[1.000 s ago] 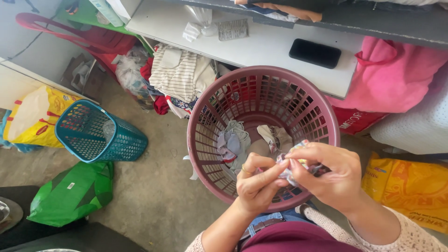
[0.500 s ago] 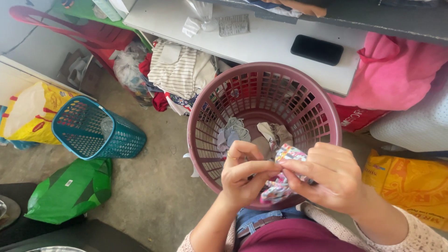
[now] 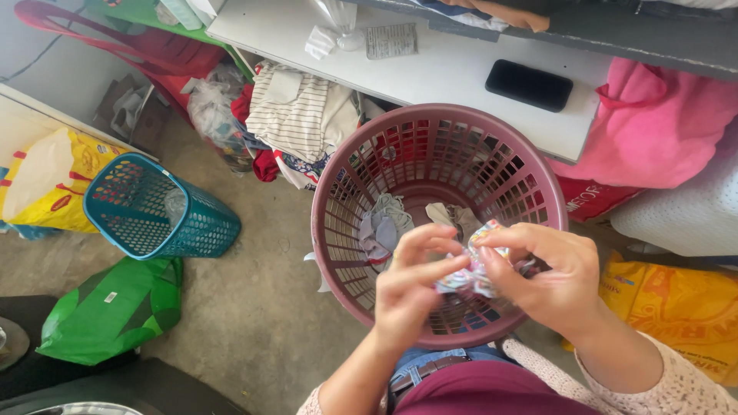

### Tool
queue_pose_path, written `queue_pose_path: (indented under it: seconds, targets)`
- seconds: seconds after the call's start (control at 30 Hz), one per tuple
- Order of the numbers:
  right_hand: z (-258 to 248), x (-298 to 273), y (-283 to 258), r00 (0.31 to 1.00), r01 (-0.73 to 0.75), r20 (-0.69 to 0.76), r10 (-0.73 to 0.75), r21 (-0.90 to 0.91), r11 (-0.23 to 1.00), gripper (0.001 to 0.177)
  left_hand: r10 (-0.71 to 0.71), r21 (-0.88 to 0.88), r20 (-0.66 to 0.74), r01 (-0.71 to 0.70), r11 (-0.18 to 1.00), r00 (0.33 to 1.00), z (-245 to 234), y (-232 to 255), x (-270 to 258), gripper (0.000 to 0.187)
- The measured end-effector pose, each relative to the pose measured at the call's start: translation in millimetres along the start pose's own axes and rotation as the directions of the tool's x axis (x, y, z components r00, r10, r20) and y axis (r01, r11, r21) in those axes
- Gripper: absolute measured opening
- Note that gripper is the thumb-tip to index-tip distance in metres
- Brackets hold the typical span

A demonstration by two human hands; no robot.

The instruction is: The person sorts through clothing items in a laundry basket, matches socks, and packs them into a large clear plastic bag.

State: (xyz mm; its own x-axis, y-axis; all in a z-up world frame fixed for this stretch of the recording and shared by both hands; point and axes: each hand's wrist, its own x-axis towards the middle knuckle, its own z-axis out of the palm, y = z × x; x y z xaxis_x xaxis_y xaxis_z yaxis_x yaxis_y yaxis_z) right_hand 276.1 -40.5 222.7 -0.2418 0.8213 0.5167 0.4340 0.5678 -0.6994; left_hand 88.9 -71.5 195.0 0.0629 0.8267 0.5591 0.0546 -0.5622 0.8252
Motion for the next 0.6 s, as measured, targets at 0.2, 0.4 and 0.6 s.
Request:
queue_pose_path:
  seconds: [0.2, 0.4, 0.6]
  targets:
    - [1.9, -14.0, 16.4, 0.978, -0.198, 0.094, 0.187, 0.132, 0.971, 0.004, -0.465, -0.995, 0.088, 0.096, -0.006, 0.881, 10.9, -20.8, -5.1, 0.052]
    - [3.6, -22.5, 30.3, 0.934, -0.332, 0.164, 0.318, 0.066, 0.941, 0.006, -0.443, -0.994, 0.102, 0.074, -0.080, 0.891, 10.6, -21.7, -2.4, 0.055]
    - [3.1, -10.5, 23.7, 0.972, -0.152, 0.197, 0.129, 0.108, 0.982, 0.009, -0.438, -0.994, 0.107, 0.081, -0.078, 0.892, 10.1, -21.3, -0.7, 0.055]
